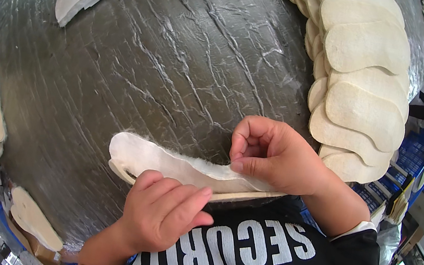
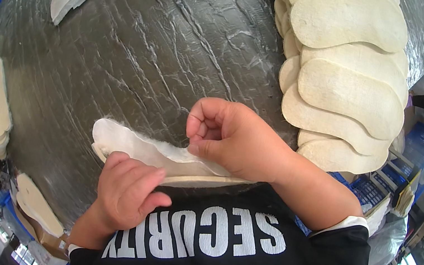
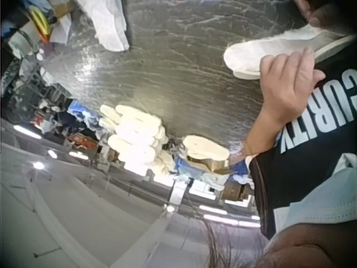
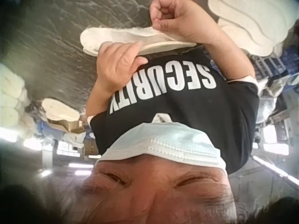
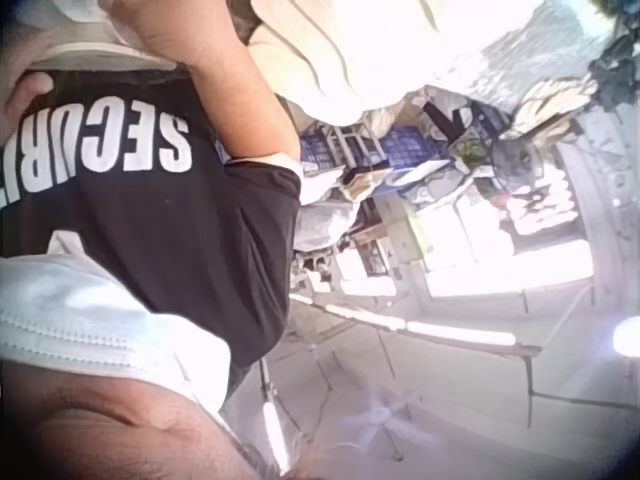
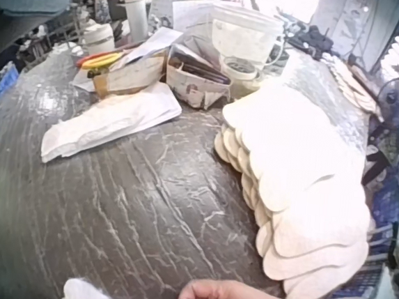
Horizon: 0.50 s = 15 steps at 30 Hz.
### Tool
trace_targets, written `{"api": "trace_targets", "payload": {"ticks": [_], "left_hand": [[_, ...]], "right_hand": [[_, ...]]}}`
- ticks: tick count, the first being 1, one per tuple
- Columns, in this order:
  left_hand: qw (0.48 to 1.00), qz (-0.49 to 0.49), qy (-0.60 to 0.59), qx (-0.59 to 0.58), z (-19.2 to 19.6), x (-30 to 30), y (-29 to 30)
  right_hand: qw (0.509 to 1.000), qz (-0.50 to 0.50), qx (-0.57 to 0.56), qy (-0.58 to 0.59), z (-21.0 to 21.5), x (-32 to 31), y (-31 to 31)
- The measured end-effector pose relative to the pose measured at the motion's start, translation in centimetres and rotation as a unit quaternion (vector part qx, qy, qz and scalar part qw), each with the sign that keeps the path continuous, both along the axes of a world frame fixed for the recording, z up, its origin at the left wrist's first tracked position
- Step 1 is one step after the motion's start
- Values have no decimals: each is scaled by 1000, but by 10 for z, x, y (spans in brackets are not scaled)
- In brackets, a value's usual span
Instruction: Manually aligning and layering soft shoe insole components on a work table.
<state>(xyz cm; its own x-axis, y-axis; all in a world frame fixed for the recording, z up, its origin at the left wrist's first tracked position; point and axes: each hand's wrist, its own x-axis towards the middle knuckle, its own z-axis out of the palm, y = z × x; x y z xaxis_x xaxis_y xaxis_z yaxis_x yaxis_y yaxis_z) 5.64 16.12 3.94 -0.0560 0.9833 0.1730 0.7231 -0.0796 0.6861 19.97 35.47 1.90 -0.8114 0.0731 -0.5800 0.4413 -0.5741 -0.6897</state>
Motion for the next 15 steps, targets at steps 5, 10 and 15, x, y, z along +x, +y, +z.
{"api": "trace_targets", "payload": {"ticks": [5,10,15], "left_hand": [[999,-4,-17,-39,2,-1,13],[997,21,-35,-64,6,-1,20],[996,25,-46,-74,8,-2,24]], "right_hand": [[999,-34,-24,6,-5,3,-5],[998,-42,-51,4,-4,2,-6],[997,-49,-56,8,-3,3,-7]]}}
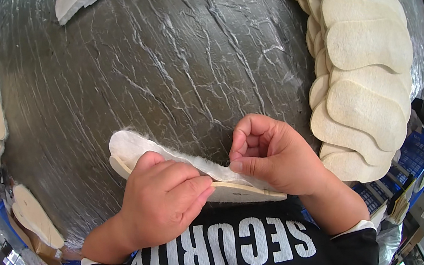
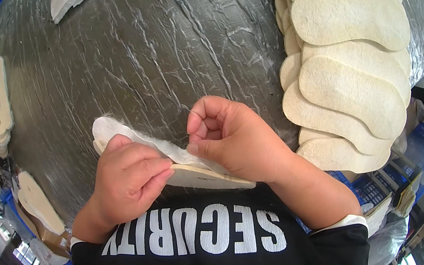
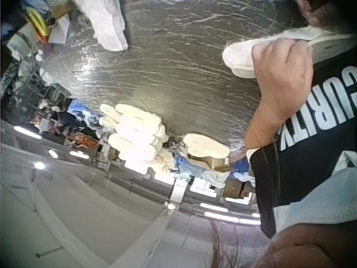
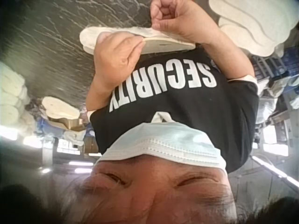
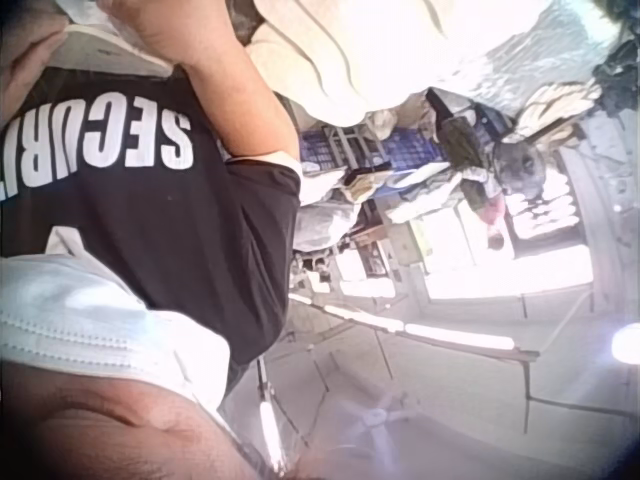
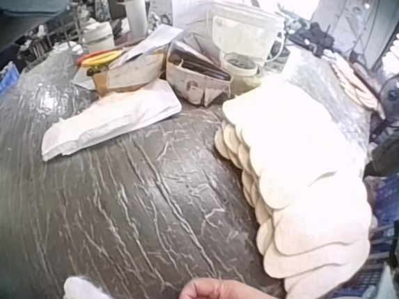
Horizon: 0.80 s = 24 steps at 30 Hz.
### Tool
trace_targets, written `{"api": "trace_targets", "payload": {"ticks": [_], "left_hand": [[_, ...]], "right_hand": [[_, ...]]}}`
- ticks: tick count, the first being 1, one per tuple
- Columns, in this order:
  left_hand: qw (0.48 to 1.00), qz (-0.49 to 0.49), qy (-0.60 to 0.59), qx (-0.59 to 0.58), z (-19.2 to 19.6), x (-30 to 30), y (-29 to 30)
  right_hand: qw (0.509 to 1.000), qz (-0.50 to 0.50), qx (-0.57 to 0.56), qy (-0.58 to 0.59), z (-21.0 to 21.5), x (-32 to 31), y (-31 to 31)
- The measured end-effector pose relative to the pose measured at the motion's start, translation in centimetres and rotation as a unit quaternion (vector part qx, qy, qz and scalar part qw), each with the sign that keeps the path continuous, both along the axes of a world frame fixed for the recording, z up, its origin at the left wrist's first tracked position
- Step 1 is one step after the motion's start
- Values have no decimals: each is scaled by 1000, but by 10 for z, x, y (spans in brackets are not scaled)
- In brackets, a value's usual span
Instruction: Manually aligning and layering soft shoe insole components on a work table.
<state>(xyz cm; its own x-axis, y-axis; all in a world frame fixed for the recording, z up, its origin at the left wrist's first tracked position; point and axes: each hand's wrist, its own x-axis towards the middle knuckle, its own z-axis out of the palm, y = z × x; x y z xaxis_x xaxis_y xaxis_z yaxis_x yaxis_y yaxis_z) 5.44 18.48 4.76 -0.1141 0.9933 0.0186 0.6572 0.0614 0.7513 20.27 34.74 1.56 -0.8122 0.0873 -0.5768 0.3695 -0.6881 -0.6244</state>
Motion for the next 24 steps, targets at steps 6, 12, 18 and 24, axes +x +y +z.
{"api": "trace_targets", "payload": {"ticks": [6,12,18,24], "left_hand": [[999,26,-16,-18,0,2,5],[1000,-21,-15,3,-7,-1,2],[999,-14,18,43,-8,3,-3],[999,-15,40,34,-2,3,-6]], "right_hand": [[1000,-6,25,-4,3,1,-1],[996,21,82,-19,15,4,2],[968,56,235,70,16,16,6],[919,194,343,-8,32,10,3]]}}
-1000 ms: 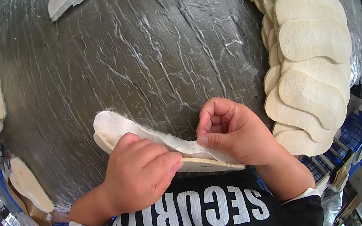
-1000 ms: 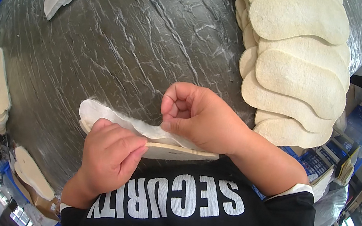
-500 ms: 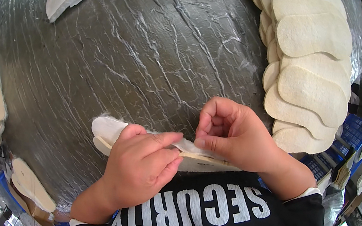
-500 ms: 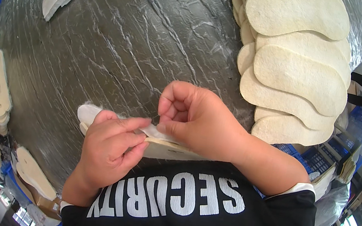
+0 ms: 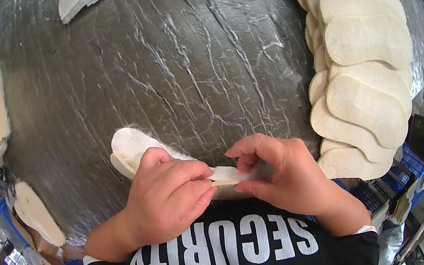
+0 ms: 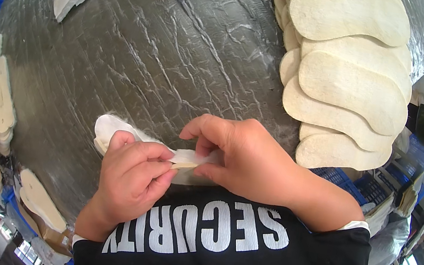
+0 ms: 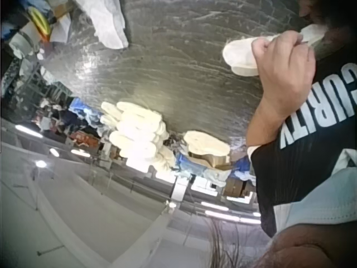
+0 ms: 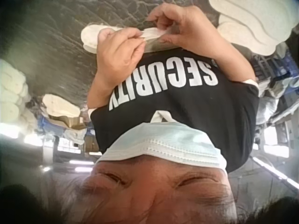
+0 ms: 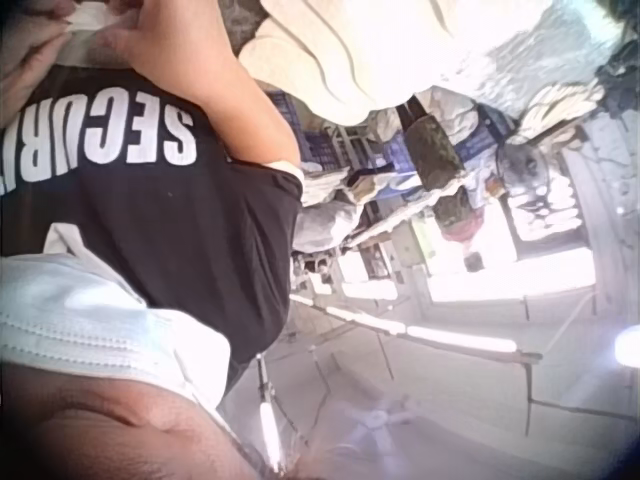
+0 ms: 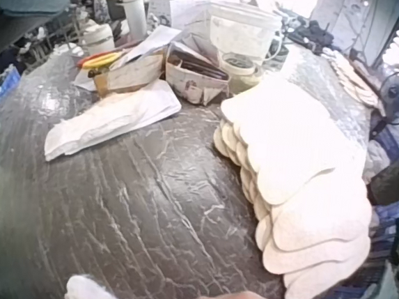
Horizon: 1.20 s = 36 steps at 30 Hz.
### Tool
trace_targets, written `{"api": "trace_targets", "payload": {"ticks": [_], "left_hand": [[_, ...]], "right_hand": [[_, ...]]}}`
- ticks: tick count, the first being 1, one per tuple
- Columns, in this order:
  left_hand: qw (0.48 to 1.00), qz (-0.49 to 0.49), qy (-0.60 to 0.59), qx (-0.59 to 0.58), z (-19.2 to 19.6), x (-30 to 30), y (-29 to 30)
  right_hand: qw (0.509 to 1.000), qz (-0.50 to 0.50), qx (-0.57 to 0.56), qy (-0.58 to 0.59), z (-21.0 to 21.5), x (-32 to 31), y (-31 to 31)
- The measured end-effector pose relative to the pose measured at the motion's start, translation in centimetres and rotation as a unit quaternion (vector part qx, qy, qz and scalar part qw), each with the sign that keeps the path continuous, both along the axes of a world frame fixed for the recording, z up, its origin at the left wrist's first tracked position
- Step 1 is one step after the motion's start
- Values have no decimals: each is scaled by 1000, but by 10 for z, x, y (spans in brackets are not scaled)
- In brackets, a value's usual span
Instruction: Manually aligning and layering soft shoe insole components on a work table.
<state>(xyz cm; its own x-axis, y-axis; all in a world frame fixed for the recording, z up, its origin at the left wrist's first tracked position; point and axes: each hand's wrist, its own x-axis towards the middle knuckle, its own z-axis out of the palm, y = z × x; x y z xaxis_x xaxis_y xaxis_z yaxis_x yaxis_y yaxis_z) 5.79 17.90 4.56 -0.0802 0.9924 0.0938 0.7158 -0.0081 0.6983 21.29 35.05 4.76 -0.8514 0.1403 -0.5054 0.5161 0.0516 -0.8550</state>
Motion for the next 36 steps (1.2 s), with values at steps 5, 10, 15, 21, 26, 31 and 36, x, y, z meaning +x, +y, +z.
{"api": "trace_targets", "payload": {"ticks": [5,10,15,21,26,31,36], "left_hand": [[989,-4,-88,-117,5,-16,2],[987,-18,-112,-115,3,-20,-1],[989,5,-98,-107,0,-18,-2],[990,28,-77,-118,0,-13,-1],[987,42,-75,-134,-2,-8,-3],[958,60,-7,-281,9,-35,-21],[949,122,-66,-282,3,-47,-50]], "right_hand": [[995,-23,47,79,-2,6,-3],[995,-14,45,85,-1,6,-1],[996,-16,42,83,-4,3,1],[988,6,106,113,-7,-2,-2],[973,75,177,131,-14,-12,-6],[970,86,216,75,-25,-11,5],[892,130,417,117,-14,-24,-12]]}}
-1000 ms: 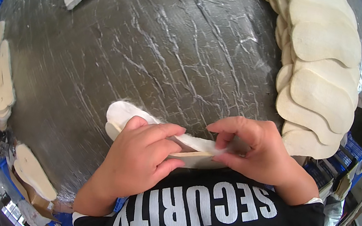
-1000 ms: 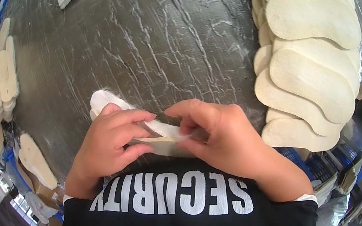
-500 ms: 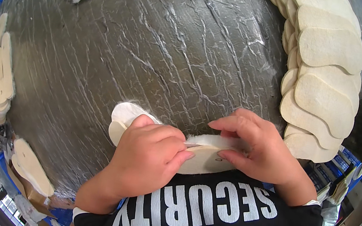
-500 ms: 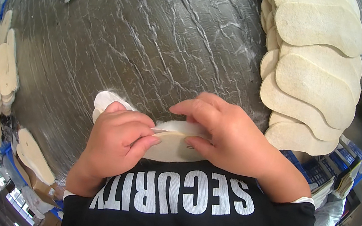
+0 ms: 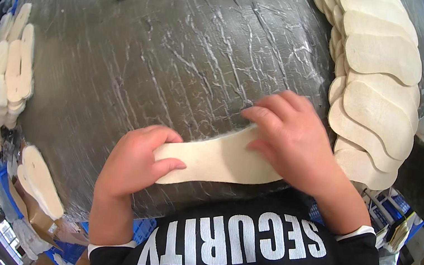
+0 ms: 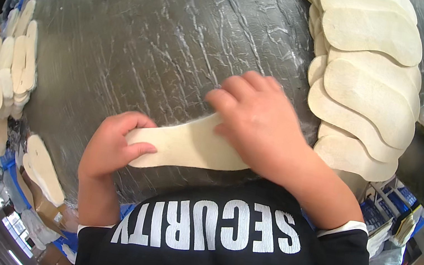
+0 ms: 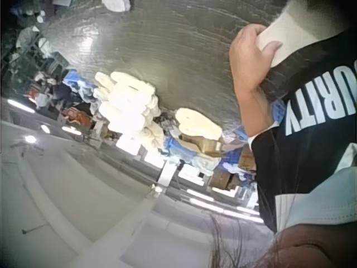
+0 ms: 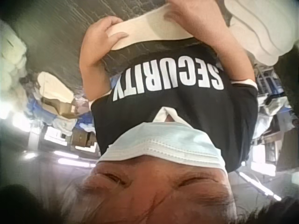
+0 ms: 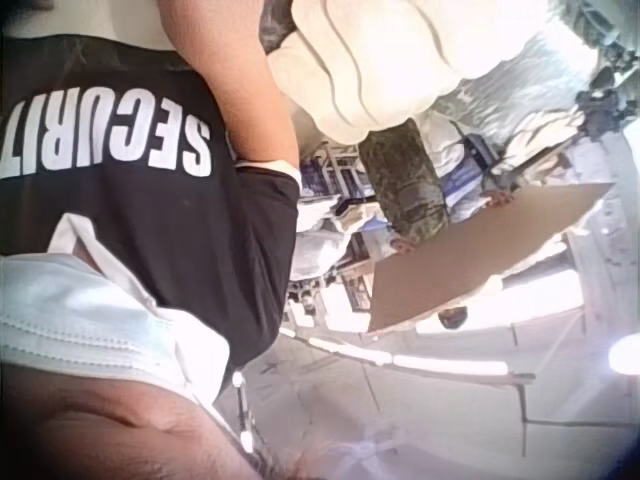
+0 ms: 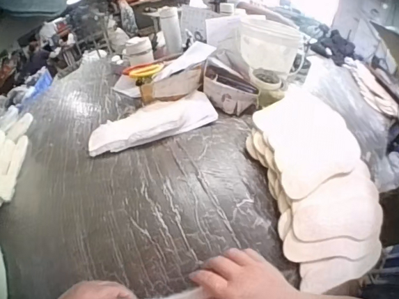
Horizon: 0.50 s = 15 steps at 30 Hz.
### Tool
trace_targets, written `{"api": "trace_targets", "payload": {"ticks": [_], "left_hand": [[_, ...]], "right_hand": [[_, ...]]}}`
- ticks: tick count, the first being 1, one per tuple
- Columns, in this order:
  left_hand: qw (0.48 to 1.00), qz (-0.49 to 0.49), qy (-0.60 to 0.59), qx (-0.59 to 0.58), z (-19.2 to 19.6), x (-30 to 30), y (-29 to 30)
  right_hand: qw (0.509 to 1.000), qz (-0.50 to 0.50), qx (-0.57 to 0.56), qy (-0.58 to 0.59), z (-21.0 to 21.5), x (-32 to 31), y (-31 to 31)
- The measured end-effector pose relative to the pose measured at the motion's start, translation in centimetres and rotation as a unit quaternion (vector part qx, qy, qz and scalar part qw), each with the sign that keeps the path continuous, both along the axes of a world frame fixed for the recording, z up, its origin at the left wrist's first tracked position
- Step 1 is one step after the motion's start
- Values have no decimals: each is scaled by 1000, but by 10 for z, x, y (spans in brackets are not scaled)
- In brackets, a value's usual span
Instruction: Manually aligning and layering soft shoe insole components on a work table.
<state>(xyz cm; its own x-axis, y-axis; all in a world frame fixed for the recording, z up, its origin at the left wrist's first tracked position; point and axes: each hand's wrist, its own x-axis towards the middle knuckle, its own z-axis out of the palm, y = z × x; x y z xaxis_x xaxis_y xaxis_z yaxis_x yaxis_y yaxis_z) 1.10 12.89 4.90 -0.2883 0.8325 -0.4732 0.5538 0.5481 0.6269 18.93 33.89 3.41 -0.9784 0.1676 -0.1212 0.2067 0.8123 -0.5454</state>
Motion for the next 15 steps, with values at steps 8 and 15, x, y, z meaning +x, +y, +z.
{"api": "trace_targets", "payload": {"ticks": [8,15], "left_hand": [[891,308,-278,185,-6,15,-10],[857,452,-196,154,-50,20,-72]], "right_hand": [[953,1,-263,152,-27,-44,-65],[867,15,-487,101,-17,-34,-55]]}}
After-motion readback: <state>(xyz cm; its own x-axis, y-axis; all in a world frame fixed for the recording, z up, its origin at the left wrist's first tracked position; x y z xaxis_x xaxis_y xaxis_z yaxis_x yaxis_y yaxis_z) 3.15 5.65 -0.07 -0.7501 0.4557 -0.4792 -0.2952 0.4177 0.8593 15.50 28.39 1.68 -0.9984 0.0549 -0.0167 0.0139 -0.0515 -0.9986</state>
